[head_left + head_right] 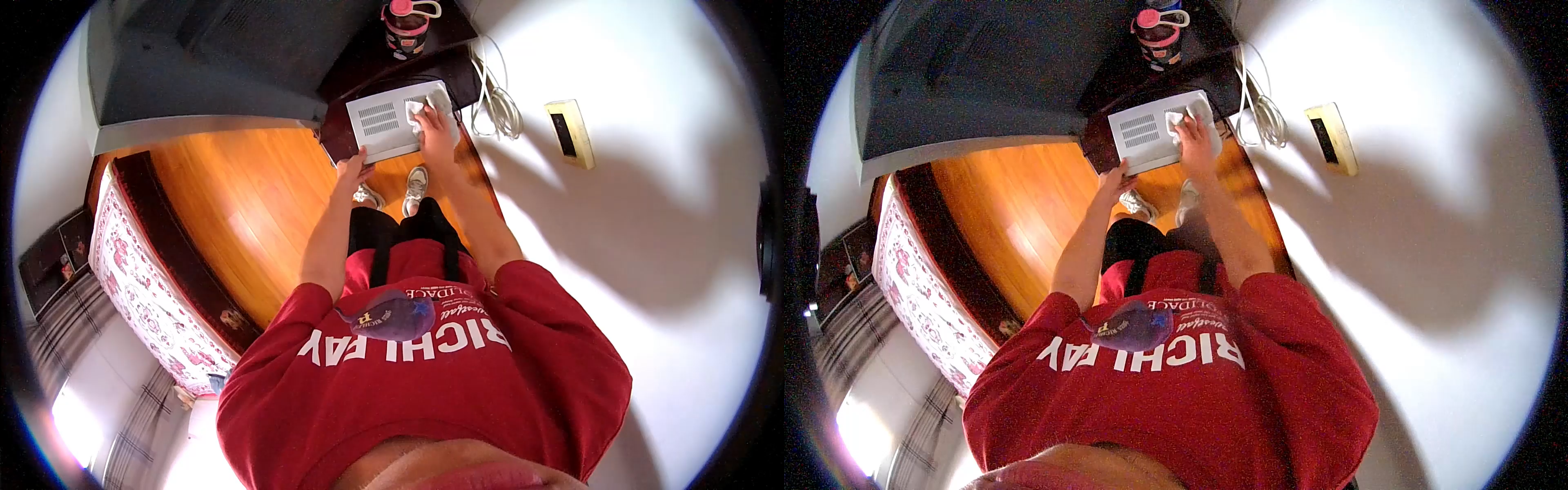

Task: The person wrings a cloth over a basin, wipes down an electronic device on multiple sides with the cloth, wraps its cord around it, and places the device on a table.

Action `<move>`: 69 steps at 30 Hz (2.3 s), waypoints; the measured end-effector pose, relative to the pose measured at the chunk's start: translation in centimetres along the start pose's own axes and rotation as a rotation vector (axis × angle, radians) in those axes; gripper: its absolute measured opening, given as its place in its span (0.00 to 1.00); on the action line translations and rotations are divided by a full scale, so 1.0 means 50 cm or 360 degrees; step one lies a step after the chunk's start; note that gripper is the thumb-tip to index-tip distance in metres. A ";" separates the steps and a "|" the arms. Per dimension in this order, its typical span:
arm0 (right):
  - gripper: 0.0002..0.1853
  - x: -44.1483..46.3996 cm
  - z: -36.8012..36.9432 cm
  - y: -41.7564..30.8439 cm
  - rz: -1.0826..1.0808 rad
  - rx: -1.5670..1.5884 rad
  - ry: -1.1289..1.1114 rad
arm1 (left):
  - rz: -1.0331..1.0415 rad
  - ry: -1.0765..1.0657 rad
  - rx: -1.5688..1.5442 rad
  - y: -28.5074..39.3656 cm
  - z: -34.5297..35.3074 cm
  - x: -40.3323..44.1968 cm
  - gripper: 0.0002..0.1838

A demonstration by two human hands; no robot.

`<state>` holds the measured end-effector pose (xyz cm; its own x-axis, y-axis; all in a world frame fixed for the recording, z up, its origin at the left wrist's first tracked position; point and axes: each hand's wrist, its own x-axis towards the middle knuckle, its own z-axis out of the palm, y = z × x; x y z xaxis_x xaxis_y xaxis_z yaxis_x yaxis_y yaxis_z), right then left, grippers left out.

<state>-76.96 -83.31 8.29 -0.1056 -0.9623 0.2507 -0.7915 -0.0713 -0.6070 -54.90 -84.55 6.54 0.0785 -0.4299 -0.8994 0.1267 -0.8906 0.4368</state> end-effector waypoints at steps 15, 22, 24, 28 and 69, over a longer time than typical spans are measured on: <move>0.29 0.047 0.003 -0.044 0.0176 -0.0380 -0.0264 | -0.0012 -0.0017 -0.0037 -0.011 -0.005 0.007 0.19; 0.29 0.039 0.142 -0.093 -0.0215 -0.0550 -0.0287 | 0.0048 0.0030 -0.0022 -0.004 0.000 -0.003 0.20; 0.28 0.030 0.173 -0.139 -0.0508 -0.0166 -0.0560 | 0.0053 -0.0002 -0.0043 -0.008 -0.004 0.004 0.19; 0.30 0.037 0.175 -0.135 -0.0508 0.0014 -0.0534 | 0.0012 -0.0097 -0.0104 -0.018 -0.014 0.021 0.18; 0.30 -0.055 -0.004 -0.013 -0.0644 0.0013 -0.0682 | 0.0000 -0.0020 -0.0042 -0.006 -0.007 0.012 0.28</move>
<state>-76.26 -80.59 8.16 0.4578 -0.8783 0.1377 -0.7134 -0.4554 -0.5326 -54.53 -84.48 5.90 0.0661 -0.4320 -0.8995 0.1531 -0.8864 0.4370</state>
